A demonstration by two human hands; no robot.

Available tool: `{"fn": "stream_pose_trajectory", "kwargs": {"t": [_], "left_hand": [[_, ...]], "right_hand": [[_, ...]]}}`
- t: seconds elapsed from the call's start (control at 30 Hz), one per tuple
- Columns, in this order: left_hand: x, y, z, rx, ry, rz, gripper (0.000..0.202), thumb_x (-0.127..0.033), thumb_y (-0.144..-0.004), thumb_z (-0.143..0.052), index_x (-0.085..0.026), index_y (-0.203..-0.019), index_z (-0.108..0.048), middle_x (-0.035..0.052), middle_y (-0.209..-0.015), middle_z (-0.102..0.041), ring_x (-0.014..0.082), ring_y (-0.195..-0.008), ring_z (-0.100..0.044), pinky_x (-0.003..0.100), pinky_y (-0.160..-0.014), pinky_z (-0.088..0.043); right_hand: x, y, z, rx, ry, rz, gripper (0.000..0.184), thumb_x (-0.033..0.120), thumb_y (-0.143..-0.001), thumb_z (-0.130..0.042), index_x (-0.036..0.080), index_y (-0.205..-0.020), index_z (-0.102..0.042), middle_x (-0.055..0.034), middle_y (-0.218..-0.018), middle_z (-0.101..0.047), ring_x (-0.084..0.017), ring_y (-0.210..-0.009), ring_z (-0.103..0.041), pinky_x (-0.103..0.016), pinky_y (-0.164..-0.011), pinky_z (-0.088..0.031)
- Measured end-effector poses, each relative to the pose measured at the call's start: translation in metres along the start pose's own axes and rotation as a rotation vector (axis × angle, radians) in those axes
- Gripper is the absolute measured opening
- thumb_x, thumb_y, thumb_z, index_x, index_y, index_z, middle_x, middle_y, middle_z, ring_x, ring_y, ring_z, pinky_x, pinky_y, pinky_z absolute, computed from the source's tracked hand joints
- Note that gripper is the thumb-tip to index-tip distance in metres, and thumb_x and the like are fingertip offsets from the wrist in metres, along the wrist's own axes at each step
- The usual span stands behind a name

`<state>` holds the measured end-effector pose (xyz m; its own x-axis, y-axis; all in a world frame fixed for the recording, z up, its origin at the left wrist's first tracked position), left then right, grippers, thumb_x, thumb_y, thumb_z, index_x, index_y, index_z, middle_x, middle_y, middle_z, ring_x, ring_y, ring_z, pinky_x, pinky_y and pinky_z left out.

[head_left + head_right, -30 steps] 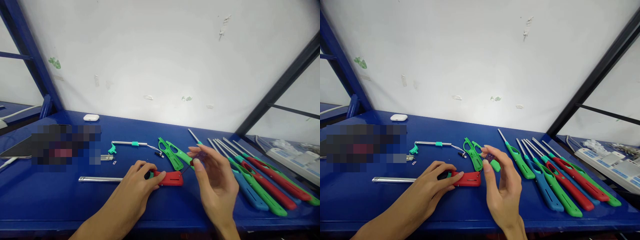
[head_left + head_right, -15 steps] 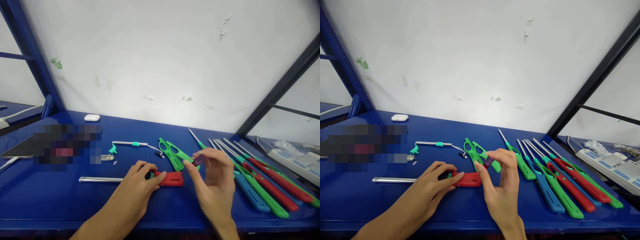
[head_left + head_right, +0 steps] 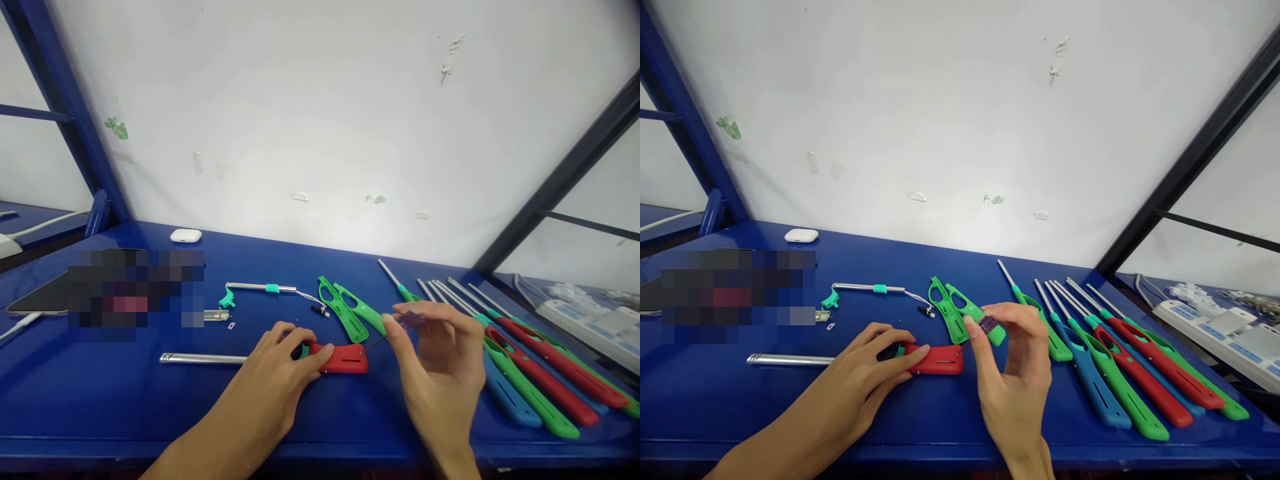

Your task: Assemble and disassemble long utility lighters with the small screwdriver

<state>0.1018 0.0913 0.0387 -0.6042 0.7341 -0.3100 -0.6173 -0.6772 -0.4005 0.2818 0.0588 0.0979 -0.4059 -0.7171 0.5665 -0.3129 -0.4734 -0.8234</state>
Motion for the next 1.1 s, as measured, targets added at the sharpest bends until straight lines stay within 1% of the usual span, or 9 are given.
{"fn": "stream_pose_trajectory", "kwargs": {"t": [0.17, 0.33, 0.43, 0.6, 0.67, 0.77, 0.83, 0.93, 1.1], "left_hand": [[0.001, -0.001, 0.0, 0.001, 0.005, 0.004, 0.037, -0.006, -0.103, -0.05, -0.024, -0.124, -0.074, 0.0116, -0.12, -0.069, 0.0311, -0.106, -0.058, 0.053, -0.091, -0.061], [0.0, -0.001, 0.0, 0.015, 0.019, 0.008, 0.037, -0.007, -0.103, -0.049, -0.023, -0.126, -0.073, 0.0121, -0.12, -0.069, 0.0315, -0.108, -0.058, 0.054, -0.091, -0.061], [-0.001, 0.0, -0.001, 0.019, -0.011, 0.003, 0.04, -0.006, -0.103, -0.048, -0.024, -0.13, -0.072, 0.0119, -0.122, -0.069, 0.0317, -0.109, -0.057, 0.055, -0.093, -0.06], [0.0, -0.001, -0.001, 0.022, 0.0, 0.013, 0.039, -0.007, -0.104, -0.047, -0.024, -0.127, -0.073, 0.0117, -0.122, -0.069, 0.0317, -0.108, -0.057, 0.054, -0.092, -0.06], [-0.001, -0.001, -0.001, 0.027, 0.011, 0.011, 0.039, -0.008, -0.104, -0.047, -0.023, -0.129, -0.073, 0.0122, -0.121, -0.07, 0.0322, -0.109, -0.057, 0.055, -0.091, -0.061], [-0.001, 0.0, -0.001, 0.038, 0.004, 0.006, 0.04, -0.008, -0.104, -0.046, -0.022, -0.131, -0.072, 0.013, -0.123, -0.069, 0.0332, -0.11, -0.057, 0.056, -0.091, -0.06], [-0.001, 0.0, -0.001, 0.033, -0.005, 0.007, 0.04, -0.007, -0.104, -0.046, -0.022, -0.131, -0.072, 0.013, -0.123, -0.069, 0.0335, -0.111, -0.057, 0.056, -0.092, -0.06], [-0.001, 0.0, -0.001, 0.028, -0.01, 0.007, 0.042, -0.006, -0.104, -0.047, -0.024, -0.132, -0.071, 0.0123, -0.122, -0.069, 0.0326, -0.109, -0.057, 0.056, -0.093, -0.059], [-0.001, 0.0, -0.002, 0.034, -0.027, 0.004, 0.044, -0.003, -0.102, -0.048, -0.024, -0.133, -0.071, 0.0122, -0.122, -0.069, 0.0326, -0.11, -0.056, 0.055, -0.093, -0.059]], "right_hand": [[-0.007, 0.004, -0.003, 0.065, 0.014, -0.091, 0.035, 0.015, -0.098, -0.068, 0.03, -0.129, -0.063, -0.0038, -0.11, -0.073, -0.02, -0.105, -0.072, -0.035, -0.088, -0.058], [0.0, 0.003, -0.003, 0.061, 0.024, 0.007, 0.033, 0.014, -0.09, -0.077, 0.029, -0.119, -0.069, -0.0028, -0.11, -0.07, -0.019, -0.101, -0.069, -0.035, -0.087, -0.057], [-0.003, 0.003, 0.002, 0.021, 0.058, -0.029, 0.036, 0.014, -0.091, -0.076, 0.029, -0.123, -0.069, -0.0015, -0.105, -0.071, -0.018, -0.094, -0.071, -0.034, -0.085, -0.058], [-0.007, 0.004, -0.005, 0.094, 0.099, -0.084, 0.039, 0.021, -0.098, -0.069, 0.03, -0.135, -0.064, -0.0063, -0.12, -0.074, -0.024, -0.111, -0.072, -0.039, -0.088, -0.059], [-0.003, 0.003, -0.003, 0.061, 0.136, -0.032, 0.039, 0.021, -0.092, -0.076, 0.03, -0.129, -0.067, -0.0058, -0.124, -0.07, -0.023, -0.108, -0.07, -0.038, -0.086, -0.058], [-0.001, 0.002, 0.004, -0.03, 0.166, -0.008, 0.041, 0.019, -0.087, -0.082, 0.03, -0.124, -0.07, -0.0022, -0.112, -0.068, -0.019, -0.095, -0.068, -0.036, -0.084, -0.057], [-0.004, 0.004, 0.004, -0.027, 0.141, -0.043, 0.044, 0.017, -0.091, -0.078, 0.03, -0.132, -0.066, -0.0014, -0.106, -0.07, -0.019, -0.096, -0.071, -0.038, -0.089, -0.058], [-0.006, 0.006, -0.004, 0.053, 0.101, -0.073, 0.046, 0.016, -0.098, -0.068, 0.03, -0.141, -0.061, -0.0037, -0.114, -0.073, -0.021, -0.107, -0.073, -0.04, -0.095, -0.058], [0.003, 0.004, 0.0, -0.006, 0.095, 0.042, 0.043, 0.012, -0.087, -0.081, 0.031, -0.123, -0.067, -0.0016, -0.115, -0.067, -0.019, -0.102, -0.069, -0.038, -0.093, -0.057]]}}
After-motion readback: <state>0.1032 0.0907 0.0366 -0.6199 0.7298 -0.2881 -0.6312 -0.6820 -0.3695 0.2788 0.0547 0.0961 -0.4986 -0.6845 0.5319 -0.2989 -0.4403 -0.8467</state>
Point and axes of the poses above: each hand's wrist, its own y-axis away from the middle knuckle, its own z-axis out of the back of the hand, x = y × z, the point moved 10 cm from there along -y, towards the middle knuckle
